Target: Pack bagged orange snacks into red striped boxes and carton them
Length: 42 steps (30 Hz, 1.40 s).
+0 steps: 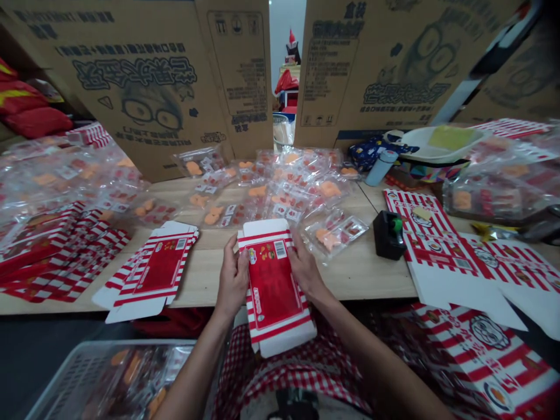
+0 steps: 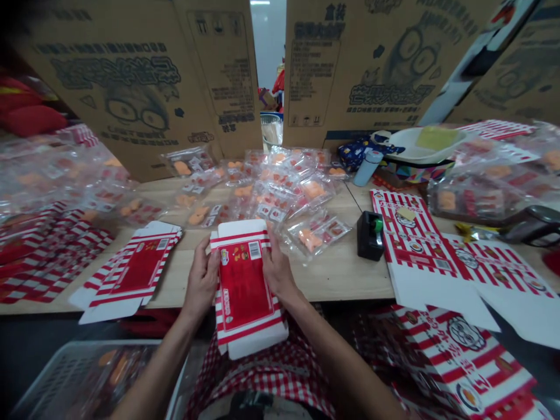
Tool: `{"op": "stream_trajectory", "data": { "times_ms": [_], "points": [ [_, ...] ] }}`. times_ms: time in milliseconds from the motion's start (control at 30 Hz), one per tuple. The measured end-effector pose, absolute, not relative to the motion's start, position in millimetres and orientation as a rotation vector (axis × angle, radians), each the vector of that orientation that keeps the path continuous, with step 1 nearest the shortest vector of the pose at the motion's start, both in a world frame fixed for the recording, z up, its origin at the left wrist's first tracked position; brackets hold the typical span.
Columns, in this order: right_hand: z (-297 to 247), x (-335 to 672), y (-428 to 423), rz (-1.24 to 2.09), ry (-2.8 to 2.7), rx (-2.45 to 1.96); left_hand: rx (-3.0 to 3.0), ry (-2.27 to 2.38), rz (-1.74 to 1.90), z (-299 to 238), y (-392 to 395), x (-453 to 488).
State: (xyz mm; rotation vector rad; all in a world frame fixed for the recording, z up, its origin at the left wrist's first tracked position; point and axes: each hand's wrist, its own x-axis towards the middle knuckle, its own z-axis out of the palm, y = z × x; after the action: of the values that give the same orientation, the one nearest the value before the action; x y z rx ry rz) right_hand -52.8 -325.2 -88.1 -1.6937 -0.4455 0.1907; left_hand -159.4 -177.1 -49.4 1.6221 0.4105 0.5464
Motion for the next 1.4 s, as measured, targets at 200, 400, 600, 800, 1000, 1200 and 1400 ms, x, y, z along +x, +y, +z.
{"op": "stream_trajectory", "data": {
  "times_ms": [200,400,600,800,1000,1200,1400],
  "points": [
    [-83,-46,-341,0.302,-0.452,-1.604,1.621,0.405,0.43,-52,-177,-162],
    [-81,-59,-350,0.254,-0.408,-1.594,1.623,0.463,0.482,-56,-186,-172],
    [-76,-65,-352,0.37,-0.549,-1.603,1.536,0.573,0.557,-57,-180,-181],
    [-59,-48,-354,0.682,-0.498,-1.312,1.349,0.48,0.366,-36,-164,-188],
    [-55,-45,-356,0.592,-0.691,-1.439,1.59,0.343,0.315,-31,-148,-198],
    [-40,-47,-367,0.658,-1.014,-1.628,1.562,0.378,0.276,-30,-156,-204],
    [-19,-41,-363,0.797,-1.072,-1.632,1.387,0.493,0.176,-5,-168,-202]
  ]
}}
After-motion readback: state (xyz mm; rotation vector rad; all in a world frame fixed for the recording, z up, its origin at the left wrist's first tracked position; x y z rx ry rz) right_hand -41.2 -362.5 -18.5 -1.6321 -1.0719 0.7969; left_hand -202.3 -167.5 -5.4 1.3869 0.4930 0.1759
